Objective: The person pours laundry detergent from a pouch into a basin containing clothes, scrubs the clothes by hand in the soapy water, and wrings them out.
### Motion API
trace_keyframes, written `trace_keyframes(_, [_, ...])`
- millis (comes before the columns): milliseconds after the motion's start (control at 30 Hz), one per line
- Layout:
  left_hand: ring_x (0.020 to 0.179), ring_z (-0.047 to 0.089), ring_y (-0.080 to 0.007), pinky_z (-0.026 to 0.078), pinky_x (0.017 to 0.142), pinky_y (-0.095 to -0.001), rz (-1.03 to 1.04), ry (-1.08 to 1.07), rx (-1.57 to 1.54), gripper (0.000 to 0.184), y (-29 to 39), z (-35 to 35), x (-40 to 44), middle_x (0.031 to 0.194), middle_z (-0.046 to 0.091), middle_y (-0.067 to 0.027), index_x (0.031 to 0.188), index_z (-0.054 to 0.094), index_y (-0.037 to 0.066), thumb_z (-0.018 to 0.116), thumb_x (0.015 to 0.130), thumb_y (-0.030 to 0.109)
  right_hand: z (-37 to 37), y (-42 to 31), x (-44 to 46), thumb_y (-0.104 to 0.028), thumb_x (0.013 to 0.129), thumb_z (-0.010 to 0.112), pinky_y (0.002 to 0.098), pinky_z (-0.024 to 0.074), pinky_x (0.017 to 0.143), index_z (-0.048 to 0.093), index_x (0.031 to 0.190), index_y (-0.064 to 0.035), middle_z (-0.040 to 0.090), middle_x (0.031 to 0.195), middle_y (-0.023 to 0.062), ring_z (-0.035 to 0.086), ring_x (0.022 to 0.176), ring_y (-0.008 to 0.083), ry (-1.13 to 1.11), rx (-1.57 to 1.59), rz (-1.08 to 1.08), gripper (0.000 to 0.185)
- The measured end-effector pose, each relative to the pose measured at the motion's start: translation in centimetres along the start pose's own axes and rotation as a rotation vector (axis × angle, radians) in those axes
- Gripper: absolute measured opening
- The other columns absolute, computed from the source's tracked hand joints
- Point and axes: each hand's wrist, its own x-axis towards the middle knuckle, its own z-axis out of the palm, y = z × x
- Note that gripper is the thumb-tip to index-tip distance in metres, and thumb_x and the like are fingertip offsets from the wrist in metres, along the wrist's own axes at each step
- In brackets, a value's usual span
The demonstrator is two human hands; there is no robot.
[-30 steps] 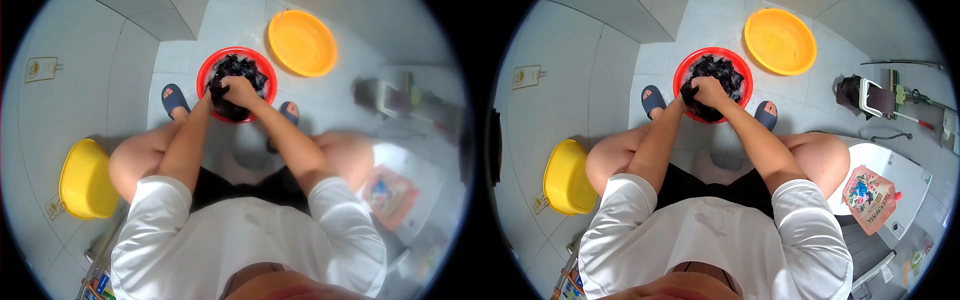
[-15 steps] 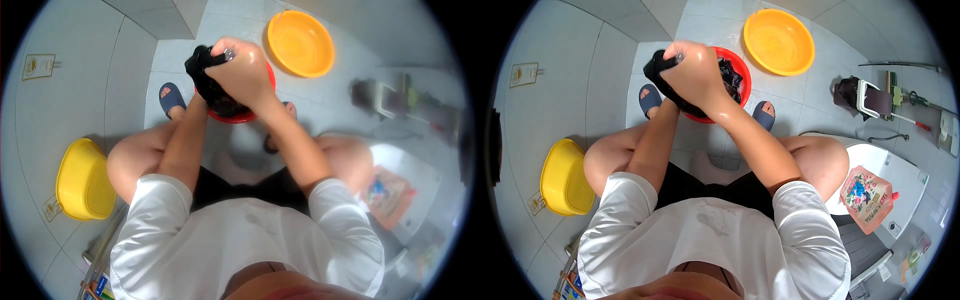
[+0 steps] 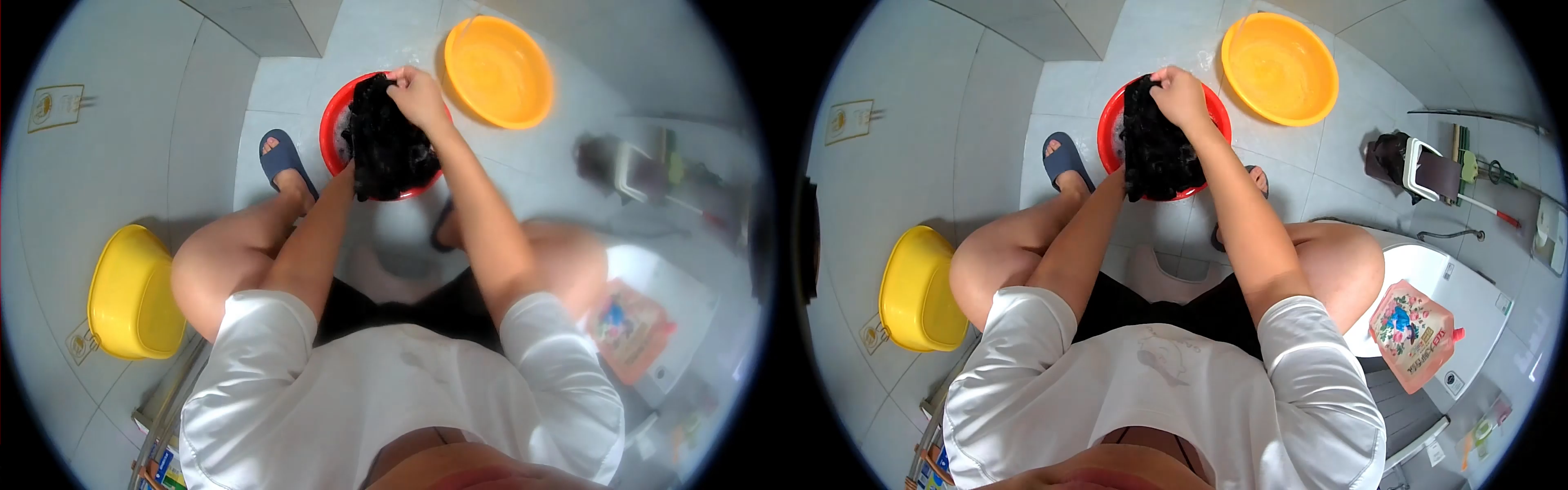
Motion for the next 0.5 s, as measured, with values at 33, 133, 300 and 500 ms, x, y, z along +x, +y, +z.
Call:
trace_keyframes(33, [0.144, 0.043, -0.0317, 0.037, 0.118, -0.0425, 0.056, 0.051, 0.092, 0.067, -0.3, -0.5, 1.2, 0.157, 0.045, -0.0175, 0.156, 0.039, 0.011, 0.067, 0.097, 0.024, 0.6, 1.6, -0.1, -0.02, 0.075, 0.078, 0.0375, 0.0562, 0.087, 0.075, 0.098, -0.0064, 0.073, 0.092, 0.0141, 0.072, 0.091, 0.0299, -0.076, -0.067, 0.048, 0.027])
trace_keyframes(133, [0.145, 0.042, -0.0319, 0.036, 0.119, -0.0417, 0.33, 0.242, 0.493, 0.067, -1.2, -2.6, 5.4, 0.157, 0.045, -0.0186, 0.157, 0.038, 0.01, 0.066, 0.097, 0.023, 2.5, 5.6, -0.6, -0.024, 0.076, 0.079, 0.0434, 0.0539, 0.098, 0.075, 0.107, -0.0097, 0.07, 0.114, 0.0195, 0.067, 0.11, 0.0344, -0.287, -0.504, 0.025, 0.034])
trace_keyframes(300, [0.151, 0.028, -0.0424, 0.026, 0.124, -0.0474, 0.799, 0.333, 0.899, 0.071, 2.0, -1.0, 1.9, 0.166, 0.025, -0.0248, 0.161, 0.028, 0.005, 0.06, 0.1, 0.022, 7.8, 10.8, -1.4, -0.045, 0.08, 0.082, 0.0545, 0.0291, 0.122, 0.052, 0.15, -0.0193, 0.03, 0.165, 0.0216, 0.03, 0.151, 0.0443, -0.167, -0.477, -0.205, 0.08])
trace_keyframes(500, [0.154, 0.016, -0.0491, 0.018, 0.127, -0.0518, 0.453, 0.204, 1.206, 0.07, 1.7, 1.0, 3.0, 0.173, 0.004, -0.0159, 0.166, 0.004, 0.01, 0.038, 0.108, 0.026, 12.6, 15.3, -3.7, -0.058, 0.089, 0.071, 0.0586, 0.0109, 0.126, 0.039, 0.16, -0.0281, 0.008, 0.173, 0.0177, 0.007, 0.157, 0.046, -0.167, -0.389, 0.004, 0.083])
